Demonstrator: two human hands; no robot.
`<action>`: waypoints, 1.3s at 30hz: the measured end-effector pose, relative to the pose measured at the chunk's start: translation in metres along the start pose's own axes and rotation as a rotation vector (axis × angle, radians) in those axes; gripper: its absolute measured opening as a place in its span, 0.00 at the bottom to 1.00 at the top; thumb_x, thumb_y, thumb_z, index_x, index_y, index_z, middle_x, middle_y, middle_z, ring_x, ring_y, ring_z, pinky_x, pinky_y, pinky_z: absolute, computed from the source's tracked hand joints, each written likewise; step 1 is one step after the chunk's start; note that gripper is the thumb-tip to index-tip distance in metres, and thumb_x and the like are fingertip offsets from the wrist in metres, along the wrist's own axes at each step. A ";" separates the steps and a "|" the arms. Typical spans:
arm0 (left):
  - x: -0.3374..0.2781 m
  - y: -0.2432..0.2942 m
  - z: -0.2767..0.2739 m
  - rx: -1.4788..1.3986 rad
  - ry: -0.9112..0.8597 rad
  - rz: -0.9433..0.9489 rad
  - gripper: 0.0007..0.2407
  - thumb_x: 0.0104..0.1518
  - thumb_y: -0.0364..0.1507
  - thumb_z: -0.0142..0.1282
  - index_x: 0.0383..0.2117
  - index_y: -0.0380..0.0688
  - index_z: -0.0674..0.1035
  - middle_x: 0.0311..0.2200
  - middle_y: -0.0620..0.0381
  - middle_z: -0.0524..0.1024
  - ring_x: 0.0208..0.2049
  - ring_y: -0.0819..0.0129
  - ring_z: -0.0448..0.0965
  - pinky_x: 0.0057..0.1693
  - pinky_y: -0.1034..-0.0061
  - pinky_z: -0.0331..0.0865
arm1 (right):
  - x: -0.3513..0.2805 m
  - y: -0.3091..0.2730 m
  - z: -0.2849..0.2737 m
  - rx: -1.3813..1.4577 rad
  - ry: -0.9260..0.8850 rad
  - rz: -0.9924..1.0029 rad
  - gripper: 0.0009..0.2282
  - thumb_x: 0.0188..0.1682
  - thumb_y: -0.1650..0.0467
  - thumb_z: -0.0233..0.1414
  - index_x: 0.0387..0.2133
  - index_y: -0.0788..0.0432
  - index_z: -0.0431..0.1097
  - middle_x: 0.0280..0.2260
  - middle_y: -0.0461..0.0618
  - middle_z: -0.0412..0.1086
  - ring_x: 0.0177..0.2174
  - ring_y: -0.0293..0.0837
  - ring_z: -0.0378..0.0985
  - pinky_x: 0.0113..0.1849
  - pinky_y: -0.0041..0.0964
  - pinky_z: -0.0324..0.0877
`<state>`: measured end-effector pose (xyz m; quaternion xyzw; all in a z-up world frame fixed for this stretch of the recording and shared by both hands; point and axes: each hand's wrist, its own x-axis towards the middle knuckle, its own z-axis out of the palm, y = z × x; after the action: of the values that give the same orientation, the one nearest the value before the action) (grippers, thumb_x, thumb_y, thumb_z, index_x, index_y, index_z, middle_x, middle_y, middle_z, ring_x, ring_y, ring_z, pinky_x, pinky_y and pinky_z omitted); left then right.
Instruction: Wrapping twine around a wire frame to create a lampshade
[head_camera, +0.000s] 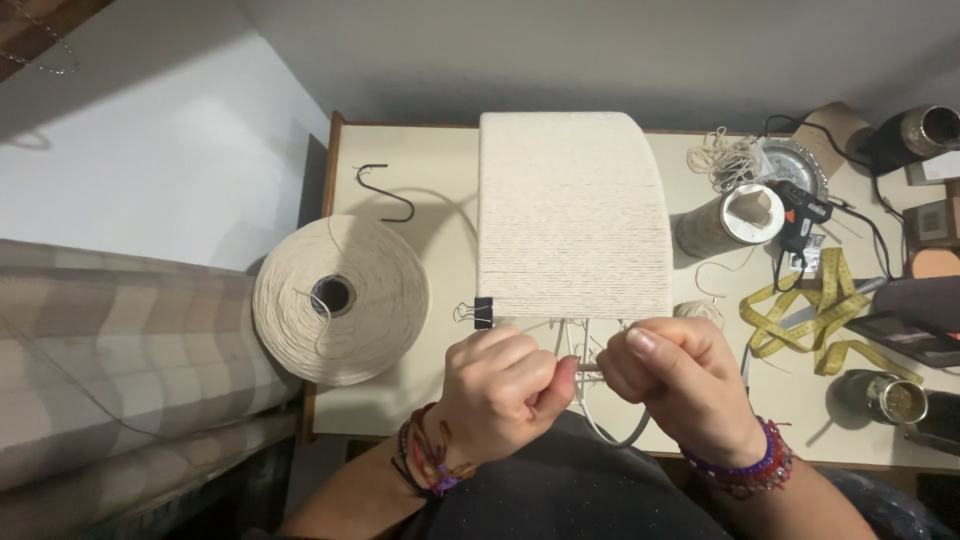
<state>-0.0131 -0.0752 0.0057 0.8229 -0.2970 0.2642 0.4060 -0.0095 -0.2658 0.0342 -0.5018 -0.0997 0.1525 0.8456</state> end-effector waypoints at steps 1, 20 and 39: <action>-0.002 0.000 0.001 0.001 0.000 -0.002 0.19 0.61 0.25 0.56 0.13 0.45 0.60 0.14 0.61 0.53 0.17 0.67 0.55 0.25 0.73 0.50 | -0.002 0.001 -0.001 0.001 -0.001 0.002 0.18 0.55 0.72 0.44 0.15 0.56 0.47 0.15 0.42 0.42 0.16 0.38 0.42 0.21 0.37 0.44; 0.001 -0.001 0.001 -0.006 0.021 0.024 0.19 0.57 0.21 0.57 0.12 0.47 0.59 0.13 0.63 0.53 0.16 0.70 0.54 0.24 0.76 0.49 | -0.005 0.003 -0.009 0.003 0.023 -0.007 0.18 0.55 0.74 0.43 0.14 0.56 0.47 0.15 0.42 0.42 0.16 0.38 0.42 0.20 0.36 0.44; 0.002 0.000 -0.004 -0.076 -0.023 -0.005 0.19 0.63 0.25 0.55 0.13 0.44 0.61 0.14 0.61 0.54 0.17 0.68 0.53 0.26 0.74 0.50 | -0.002 -0.006 -0.010 -0.122 -0.083 -0.120 0.19 0.55 0.70 0.44 0.13 0.57 0.50 0.14 0.44 0.46 0.15 0.41 0.48 0.21 0.37 0.50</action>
<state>-0.0125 -0.0731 0.0094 0.8106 -0.3094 0.2425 0.4341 -0.0074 -0.2772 0.0352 -0.5389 -0.1738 0.1159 0.8161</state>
